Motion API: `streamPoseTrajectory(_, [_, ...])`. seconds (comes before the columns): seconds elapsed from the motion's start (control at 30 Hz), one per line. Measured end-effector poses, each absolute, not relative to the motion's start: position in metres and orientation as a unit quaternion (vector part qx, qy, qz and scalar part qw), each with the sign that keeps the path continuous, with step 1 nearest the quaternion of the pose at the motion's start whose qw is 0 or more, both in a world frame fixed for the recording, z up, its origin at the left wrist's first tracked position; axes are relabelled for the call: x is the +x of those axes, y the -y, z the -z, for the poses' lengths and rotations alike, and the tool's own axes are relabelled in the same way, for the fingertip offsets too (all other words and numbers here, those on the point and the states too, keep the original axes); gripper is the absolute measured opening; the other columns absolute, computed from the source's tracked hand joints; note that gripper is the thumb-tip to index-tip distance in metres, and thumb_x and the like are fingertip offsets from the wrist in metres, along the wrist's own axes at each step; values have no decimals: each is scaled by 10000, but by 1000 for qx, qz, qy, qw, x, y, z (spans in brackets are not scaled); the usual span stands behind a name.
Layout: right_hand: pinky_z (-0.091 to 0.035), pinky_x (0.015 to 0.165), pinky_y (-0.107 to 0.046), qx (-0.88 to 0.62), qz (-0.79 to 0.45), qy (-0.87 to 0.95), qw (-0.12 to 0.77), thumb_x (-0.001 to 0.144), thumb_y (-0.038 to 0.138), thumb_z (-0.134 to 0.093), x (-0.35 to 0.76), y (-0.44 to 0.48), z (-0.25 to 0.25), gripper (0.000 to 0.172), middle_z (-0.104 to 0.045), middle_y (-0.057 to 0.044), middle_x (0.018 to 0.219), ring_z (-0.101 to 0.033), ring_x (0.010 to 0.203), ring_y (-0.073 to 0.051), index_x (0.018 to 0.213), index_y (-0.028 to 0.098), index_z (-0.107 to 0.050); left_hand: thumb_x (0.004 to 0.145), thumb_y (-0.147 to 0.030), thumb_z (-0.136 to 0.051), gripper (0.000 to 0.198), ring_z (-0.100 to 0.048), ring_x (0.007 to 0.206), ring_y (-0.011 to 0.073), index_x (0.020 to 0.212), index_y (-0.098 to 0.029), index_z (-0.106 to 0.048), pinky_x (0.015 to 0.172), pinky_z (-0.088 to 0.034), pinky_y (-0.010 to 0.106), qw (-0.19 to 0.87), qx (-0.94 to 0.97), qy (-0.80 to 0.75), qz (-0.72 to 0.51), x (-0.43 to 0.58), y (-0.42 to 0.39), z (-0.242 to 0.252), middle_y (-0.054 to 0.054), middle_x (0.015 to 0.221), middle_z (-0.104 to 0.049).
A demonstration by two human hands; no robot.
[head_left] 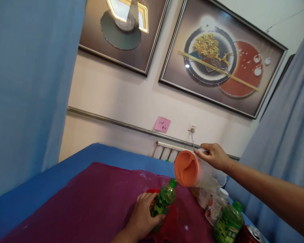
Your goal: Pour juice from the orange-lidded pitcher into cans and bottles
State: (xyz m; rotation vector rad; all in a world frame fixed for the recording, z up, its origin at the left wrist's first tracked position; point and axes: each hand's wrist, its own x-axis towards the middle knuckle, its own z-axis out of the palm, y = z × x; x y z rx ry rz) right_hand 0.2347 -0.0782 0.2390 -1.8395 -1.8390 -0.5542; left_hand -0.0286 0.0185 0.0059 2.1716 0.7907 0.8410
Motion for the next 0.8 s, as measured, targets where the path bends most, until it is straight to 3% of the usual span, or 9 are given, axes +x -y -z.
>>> streamPoseTrajectory(0.8, [-206,490,-265,-676,200,668,237,870,654,-520,236,79,-238,557,-319,58,487,-303,480,-99,566,236,-311,602,-226,-828,575,-573,1102,290,1161,-209,-692,1004,-402,392,339,831,-307,-318,-29,-17,-7,64,1133,-700])
